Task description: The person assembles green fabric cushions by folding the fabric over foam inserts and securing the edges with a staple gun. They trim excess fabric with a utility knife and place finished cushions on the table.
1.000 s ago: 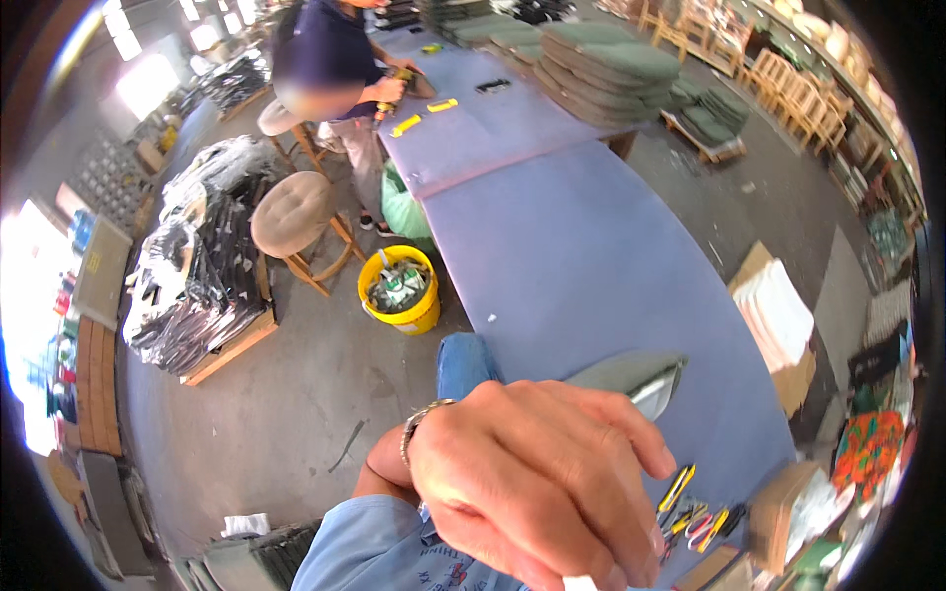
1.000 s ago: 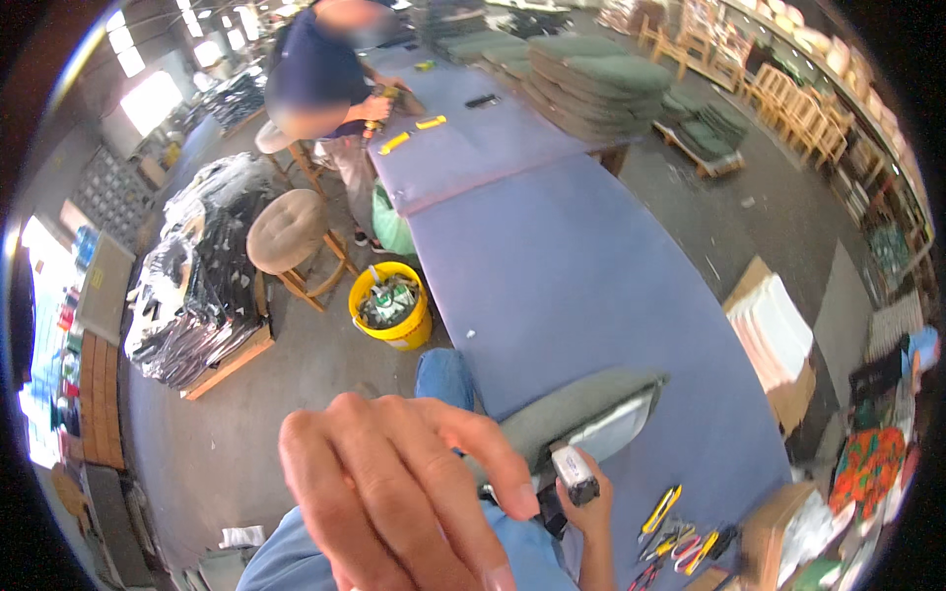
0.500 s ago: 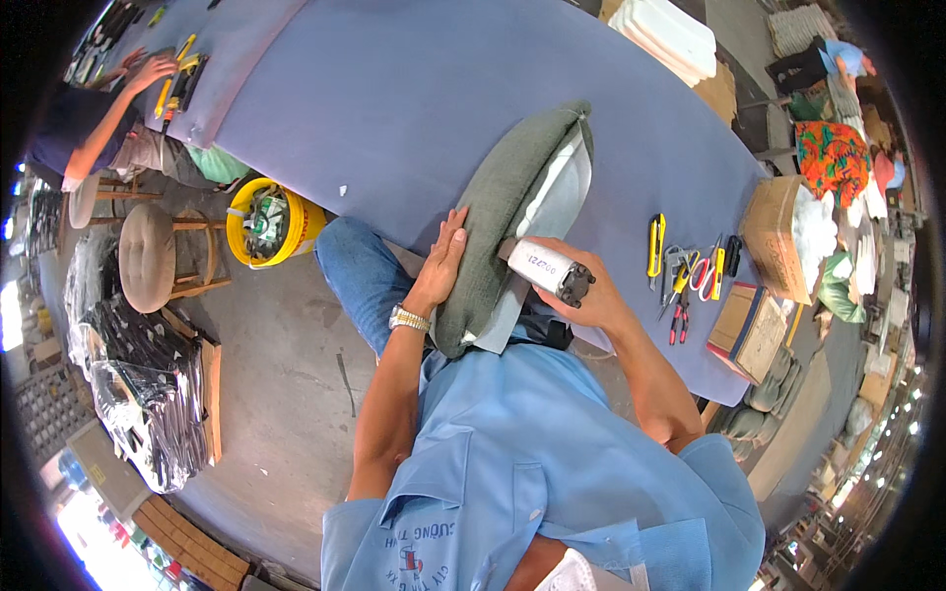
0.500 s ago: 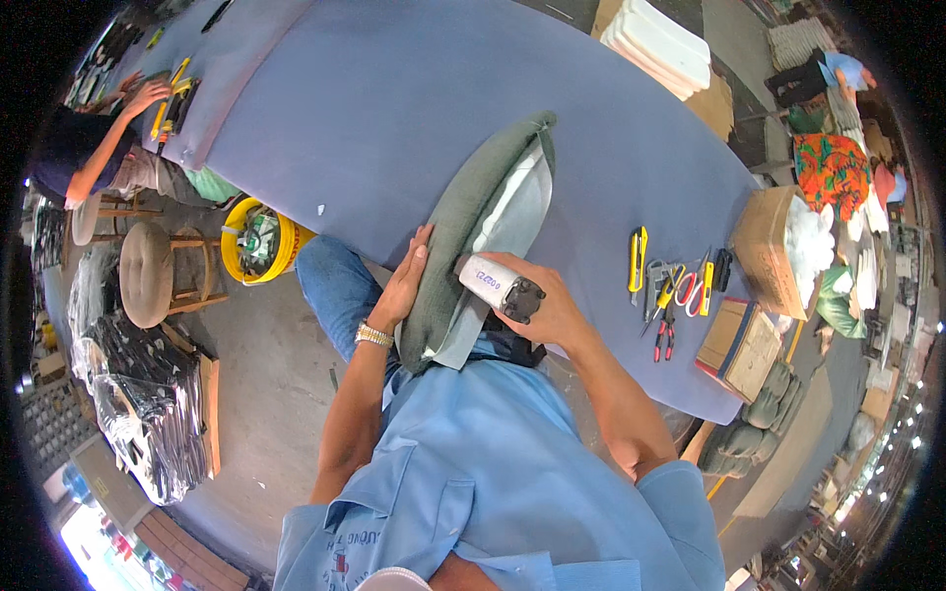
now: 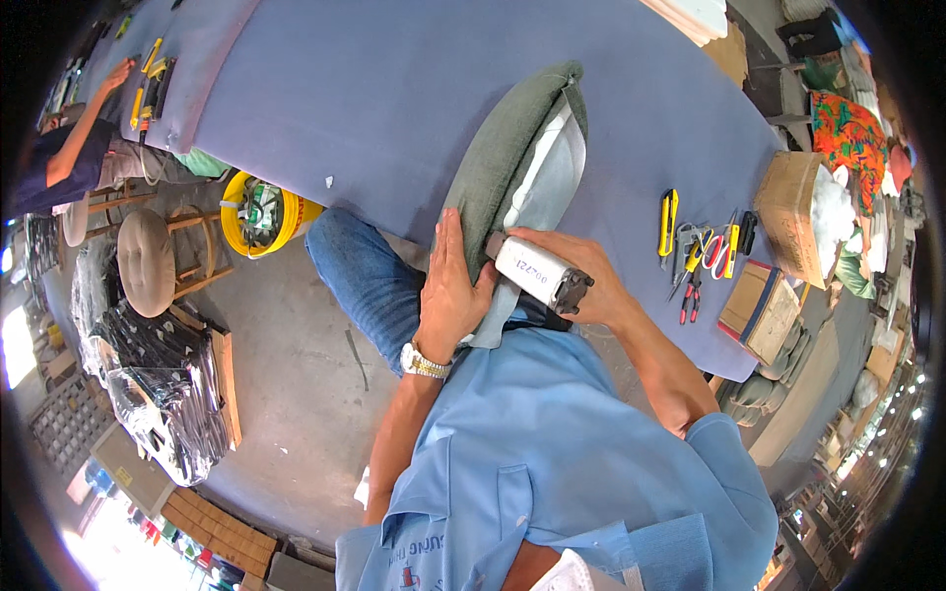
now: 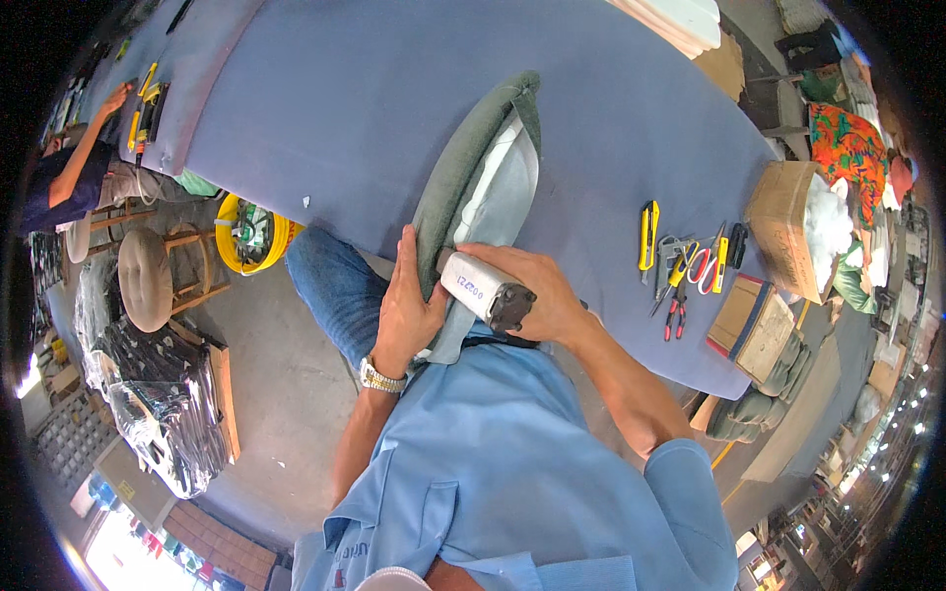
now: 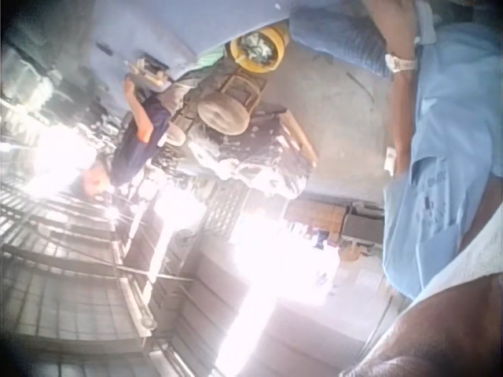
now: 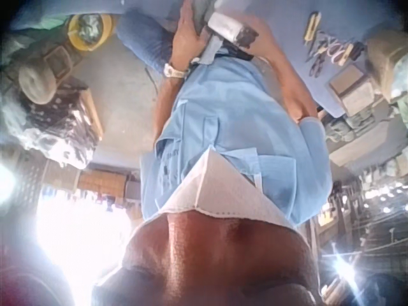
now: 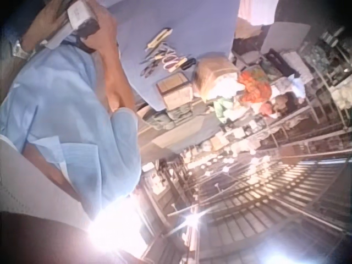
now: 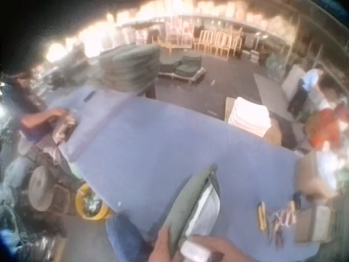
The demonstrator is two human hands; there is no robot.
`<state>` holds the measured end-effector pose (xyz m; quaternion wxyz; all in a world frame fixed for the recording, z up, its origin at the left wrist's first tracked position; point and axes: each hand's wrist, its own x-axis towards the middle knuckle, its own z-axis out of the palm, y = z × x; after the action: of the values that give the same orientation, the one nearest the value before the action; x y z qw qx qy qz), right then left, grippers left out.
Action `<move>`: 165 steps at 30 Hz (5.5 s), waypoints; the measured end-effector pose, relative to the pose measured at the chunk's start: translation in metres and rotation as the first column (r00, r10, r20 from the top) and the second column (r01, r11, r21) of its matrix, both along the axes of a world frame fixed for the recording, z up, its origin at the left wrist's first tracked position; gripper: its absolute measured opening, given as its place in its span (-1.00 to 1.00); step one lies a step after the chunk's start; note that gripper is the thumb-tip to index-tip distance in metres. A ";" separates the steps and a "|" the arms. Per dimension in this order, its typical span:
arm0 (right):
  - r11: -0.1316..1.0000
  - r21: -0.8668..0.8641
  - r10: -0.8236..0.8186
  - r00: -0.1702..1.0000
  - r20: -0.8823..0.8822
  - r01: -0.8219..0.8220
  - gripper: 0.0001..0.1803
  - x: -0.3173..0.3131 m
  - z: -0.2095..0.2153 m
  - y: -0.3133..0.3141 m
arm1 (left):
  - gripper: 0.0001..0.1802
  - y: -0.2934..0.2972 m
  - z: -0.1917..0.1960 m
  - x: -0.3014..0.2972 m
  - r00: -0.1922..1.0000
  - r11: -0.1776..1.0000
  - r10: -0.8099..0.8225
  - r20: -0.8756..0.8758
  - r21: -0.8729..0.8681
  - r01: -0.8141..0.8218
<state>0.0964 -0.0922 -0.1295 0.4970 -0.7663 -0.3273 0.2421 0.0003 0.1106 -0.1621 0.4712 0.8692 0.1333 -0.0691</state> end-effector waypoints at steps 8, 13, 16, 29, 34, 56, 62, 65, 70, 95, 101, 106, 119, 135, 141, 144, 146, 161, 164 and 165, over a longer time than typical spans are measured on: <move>0.999 -0.044 0.006 0.992 -0.124 -0.011 -0.02 -0.001 0.004 -0.004 | 0.04 -0.003 0.003 0.000 0.999 0.991 0.016 -0.044 0.136 -0.010; 0.996 -0.065 0.049 0.984 -0.170 -0.061 -0.05 0.002 0.008 -0.007 | 0.09 -0.005 0.001 -0.002 0.999 0.989 0.016 -0.039 0.145 -0.010; 0.994 -0.088 0.039 0.975 -0.217 -0.060 -0.07 0.004 0.013 -0.003 | 0.12 -0.008 0.001 -0.002 0.995 0.986 0.018 -0.093 0.167 -0.002; 0.979 -0.178 0.059 0.974 -0.217 -0.099 -0.11 -0.009 0.021 -0.002 | 0.11 -0.007 -0.001 -0.001 0.995 0.990 0.065 -0.071 0.128 -0.055; 0.983 -0.176 0.023 0.986 -0.165 -0.052 -0.14 -0.015 0.025 0.005 | 0.14 -0.007 0.004 -0.002 0.996 0.992 0.065 -0.069 0.117 -0.056; 0.968 -0.241 0.012 0.973 -0.232 -0.070 -0.18 -0.023 0.035 0.010 | 0.12 -0.013 -0.007 -0.007 0.995 0.993 0.083 -0.058 0.095 -0.077; 0.984 -0.179 -0.041 0.976 -0.216 0.001 -0.19 -0.029 0.020 0.012 | 0.22 -0.009 -0.002 -0.003 0.998 0.998 0.027 -0.061 0.059 -0.023; 0.988 -0.156 -0.033 0.986 -0.163 0.007 -0.17 -0.034 0.016 0.012 | 0.32 0.026 0.003 -0.006 0.992 0.981 -0.118 -0.045 -0.163 0.110; 0.997 -0.079 0.000 0.998 -0.067 -0.005 -0.13 -0.037 0.006 0.012 | 0.33 0.043 -0.025 -0.031 0.994 0.937 -0.111 -0.014 -0.336 0.100; 0.985 -0.173 0.006 0.995 -0.102 -0.024 -0.16 -0.052 0.010 0.007 | 0.14 0.005 -0.001 -0.037 0.989 0.988 -0.023 -0.145 0.147 0.044; 0.981 -0.187 0.018 0.980 -0.200 -0.056 -0.12 -0.057 0.015 0.003 | 0.12 0.006 -0.004 -0.041 0.995 0.992 -0.016 -0.100 0.124 0.028; 0.986 -0.166 0.000 0.977 -0.211 -0.036 -0.10 -0.056 0.010 0.008 | 0.17 0.001 0.004 -0.039 0.986 0.985 -0.017 -0.169 0.167 0.045; 0.983 -0.176 0.016 0.987 -0.161 -0.045 -0.15 -0.071 0.019 0.009 | 0.16 0.004 -0.012 -0.049 0.998 0.993 0.002 -0.061 0.117 0.005; 0.999 -0.048 -0.018 0.994 -0.105 0.013 -0.06 -0.082 0.001 0.018 | 0.28 0.045 -0.028 -0.071 0.996 0.925 -0.089 -0.010 -0.371 0.079; 0.994 -0.107 -0.007 1.000 -0.006 0.007 -0.09 -0.078 0.008 0.035 | 0.14 0.026 -0.017 -0.080 0.996 0.995 0.046 -0.079 -0.080 -0.052; 1.000 -0.007 -0.026 1.000 0.008 0.026 -0.12 -0.083 0.000 0.038 | 0.09 0.028 0.001 -0.078 0.989 0.999 0.044 -0.142 0.027 -0.041; 1.000 0.003 0.001 0.999 0.035 -0.001 -0.13 -0.083 0.000 0.036 | 0.09 0.029 0.007 -0.077 0.986 0.998 0.046 -0.158 0.058 -0.037; 0.996 -0.083 0.025 0.997 -0.069 -0.031 -0.16 -0.078 0.018 0.031 | 0.16 0.001 -0.007 -0.084 0.995 0.975 0.094 -0.030 0.204 -0.086; 0.992 -0.125 -0.007 0.996 -0.083 -0.003 -0.16 -0.083 0.011 0.027 | 0.17 -0.006 -0.016 -0.085 0.995 0.968 0.087 -0.039 0.240 -0.075; 0.990 -0.139 -0.020 0.997 -0.079 0.009 -0.16 -0.082 0.009 0.026 | 0.16 -0.006 -0.016 -0.084 0.996 0.967 0.086 -0.030 0.243 -0.076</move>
<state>0.0142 -0.0660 -0.1204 0.4569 -0.7910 -0.2841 0.2912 -0.0838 0.1047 -0.1778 0.3617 0.9122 0.1857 -0.0505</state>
